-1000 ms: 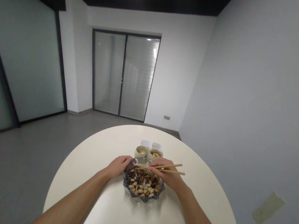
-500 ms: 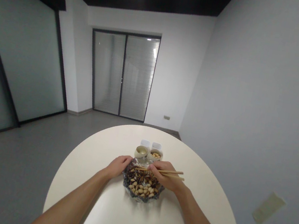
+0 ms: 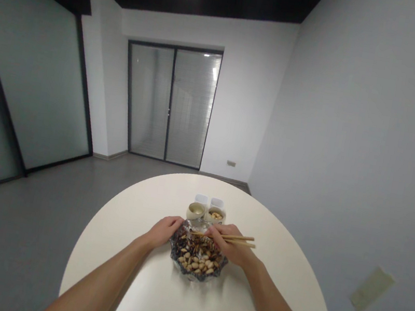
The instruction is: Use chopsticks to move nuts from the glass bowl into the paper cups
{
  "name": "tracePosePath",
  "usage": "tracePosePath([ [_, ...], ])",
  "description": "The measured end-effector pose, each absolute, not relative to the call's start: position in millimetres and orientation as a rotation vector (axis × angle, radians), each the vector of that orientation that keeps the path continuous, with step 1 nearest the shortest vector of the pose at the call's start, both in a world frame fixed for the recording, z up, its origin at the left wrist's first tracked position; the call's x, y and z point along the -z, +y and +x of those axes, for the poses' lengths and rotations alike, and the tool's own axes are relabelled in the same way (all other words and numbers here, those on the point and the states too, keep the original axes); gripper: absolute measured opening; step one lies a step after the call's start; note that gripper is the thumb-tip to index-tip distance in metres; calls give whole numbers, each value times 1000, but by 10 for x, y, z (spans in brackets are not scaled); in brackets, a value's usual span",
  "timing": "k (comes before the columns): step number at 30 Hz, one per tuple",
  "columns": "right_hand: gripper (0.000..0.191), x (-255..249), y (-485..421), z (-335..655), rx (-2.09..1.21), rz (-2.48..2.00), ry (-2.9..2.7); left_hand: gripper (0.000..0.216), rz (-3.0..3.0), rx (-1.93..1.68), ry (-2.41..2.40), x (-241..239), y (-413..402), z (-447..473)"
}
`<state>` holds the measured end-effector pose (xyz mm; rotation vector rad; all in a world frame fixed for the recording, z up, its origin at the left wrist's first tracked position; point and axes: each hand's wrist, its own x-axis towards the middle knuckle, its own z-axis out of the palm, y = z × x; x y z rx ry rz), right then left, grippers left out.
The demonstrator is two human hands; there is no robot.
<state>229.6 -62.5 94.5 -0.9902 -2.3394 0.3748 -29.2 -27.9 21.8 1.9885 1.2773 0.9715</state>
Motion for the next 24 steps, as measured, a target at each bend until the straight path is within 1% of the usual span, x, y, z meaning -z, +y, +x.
tracePosePath([
  [6, 44, -930, -602, 2329, -439, -975, -2277, 51, 1991, -983, 1284, -217, -276, -289],
  [13, 46, -853, -474, 2442, -563, -923, -2023, 50, 1973, -984, 1289, -216, -269, -295],
  [24, 50, -778, -316, 2590, -329, -1097, -1697, 51, 2006, -971, 1290, -225, -280, -291],
])
